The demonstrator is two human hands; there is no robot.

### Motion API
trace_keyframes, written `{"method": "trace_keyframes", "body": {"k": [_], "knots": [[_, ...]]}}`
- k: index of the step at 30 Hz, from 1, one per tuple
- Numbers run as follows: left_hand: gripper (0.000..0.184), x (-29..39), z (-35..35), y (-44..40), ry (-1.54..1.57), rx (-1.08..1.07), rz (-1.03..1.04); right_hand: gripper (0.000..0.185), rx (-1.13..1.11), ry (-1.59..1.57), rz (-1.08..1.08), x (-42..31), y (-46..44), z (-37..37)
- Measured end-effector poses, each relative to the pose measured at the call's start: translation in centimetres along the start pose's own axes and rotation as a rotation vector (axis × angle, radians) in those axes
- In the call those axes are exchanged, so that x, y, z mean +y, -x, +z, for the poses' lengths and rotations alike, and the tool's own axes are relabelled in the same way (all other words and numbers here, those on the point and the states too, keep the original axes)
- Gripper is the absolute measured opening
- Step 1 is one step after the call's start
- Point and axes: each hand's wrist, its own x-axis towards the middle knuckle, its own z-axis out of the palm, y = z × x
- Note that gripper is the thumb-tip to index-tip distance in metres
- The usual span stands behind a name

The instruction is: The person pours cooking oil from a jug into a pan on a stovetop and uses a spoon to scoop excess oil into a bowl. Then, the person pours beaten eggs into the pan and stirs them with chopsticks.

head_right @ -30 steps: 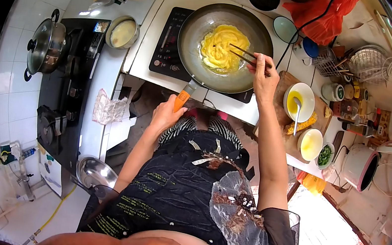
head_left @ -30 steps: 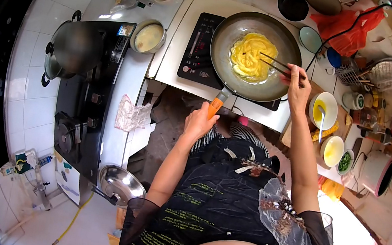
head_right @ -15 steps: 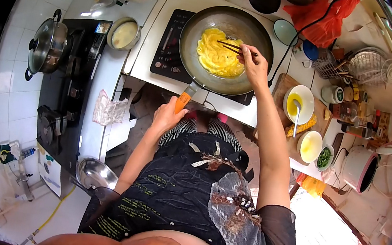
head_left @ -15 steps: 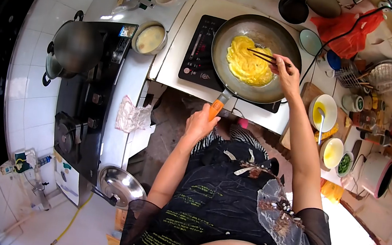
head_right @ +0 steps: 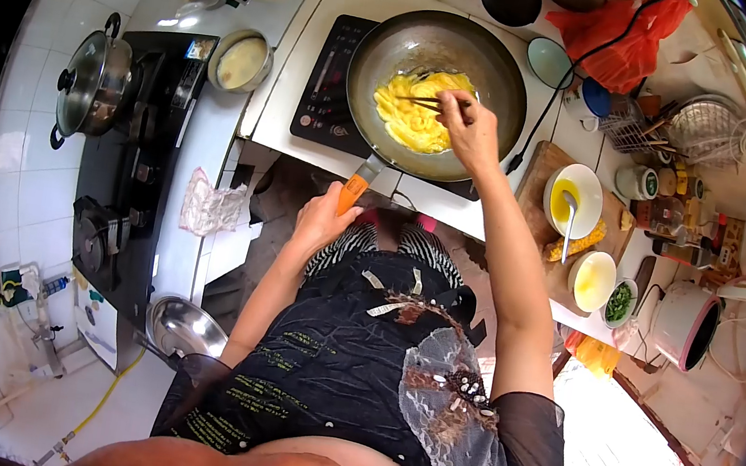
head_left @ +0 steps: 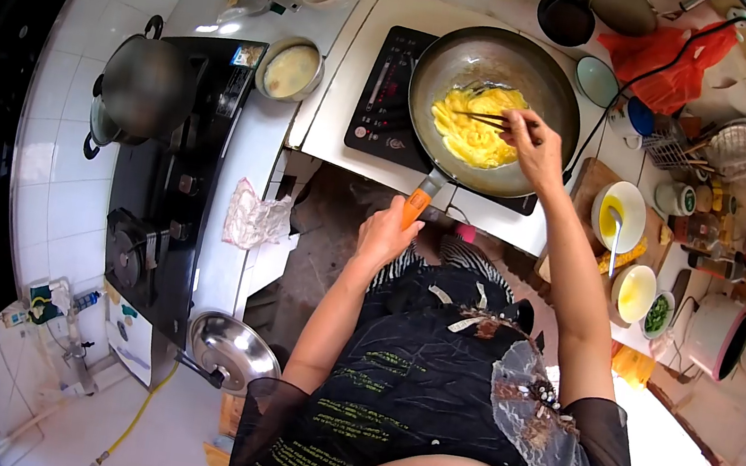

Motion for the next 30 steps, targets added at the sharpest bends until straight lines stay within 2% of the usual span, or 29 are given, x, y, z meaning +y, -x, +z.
{"method": "trace_keyframes", "body": {"k": [1,5,7,9,11,15,17,19,21,22,23,25,30], "knots": [[0.042,0.0,0.0,0.0,0.007,0.008,0.013,0.028,0.000,0.021,0.076,-0.3,0.1,-1.0],[0.042,0.0,0.2,0.0,0.005,0.002,0.017,0.027,0.140,0.121,-0.073,-1.3,0.8,-1.9],[0.042,0.0,0.2,0.0,-0.001,-0.007,0.007,0.021,0.084,0.101,-0.151,-2.0,2.2,-0.5],[0.042,0.0,0.1,0.0,0.003,-0.006,0.008,0.019,-0.076,0.090,-0.122,-2.5,3.8,0.4],[0.042,0.2,-0.1,0.1,0.007,-0.005,0.008,0.017,-0.093,0.311,-0.236,-1.3,3.9,0.5],[0.041,0.3,-0.2,0.0,0.002,-0.015,-0.009,0.016,0.198,0.330,-0.290,-0.8,2.6,-1.8],[0.041,0.3,-0.2,0.0,0.008,-0.006,0.006,0.018,0.206,0.308,-0.248,-1.9,3.2,-2.8],[0.040,0.4,-0.3,0.1,-0.007,-0.009,-0.008,0.019,0.167,0.301,-0.210,-3.0,4.3,-3.3],[0.041,0.3,-0.3,0.1,0.008,-0.019,-0.019,0.019,-0.024,0.404,-0.048,-3.4,5.2,-3.4],[0.042,0.2,-0.4,0.1,0.022,-0.028,-0.032,0.020,-0.004,0.511,-0.167,-2.0,5.2,-3.3],[0.042,0.2,-0.4,0.1,0.022,-0.029,-0.031,0.020,-0.003,0.512,-0.166,-0.9,4.9,-3.4],[0.041,0.1,-0.4,0.0,0.030,-0.034,-0.028,0.020,0.174,0.323,-0.228,-0.1,4.1,-3.5],[0.042,0.0,-0.3,0.0,0.029,-0.027,-0.024,0.027,0.351,0.005,-0.088,-0.7,3.5,-5.8]]}}
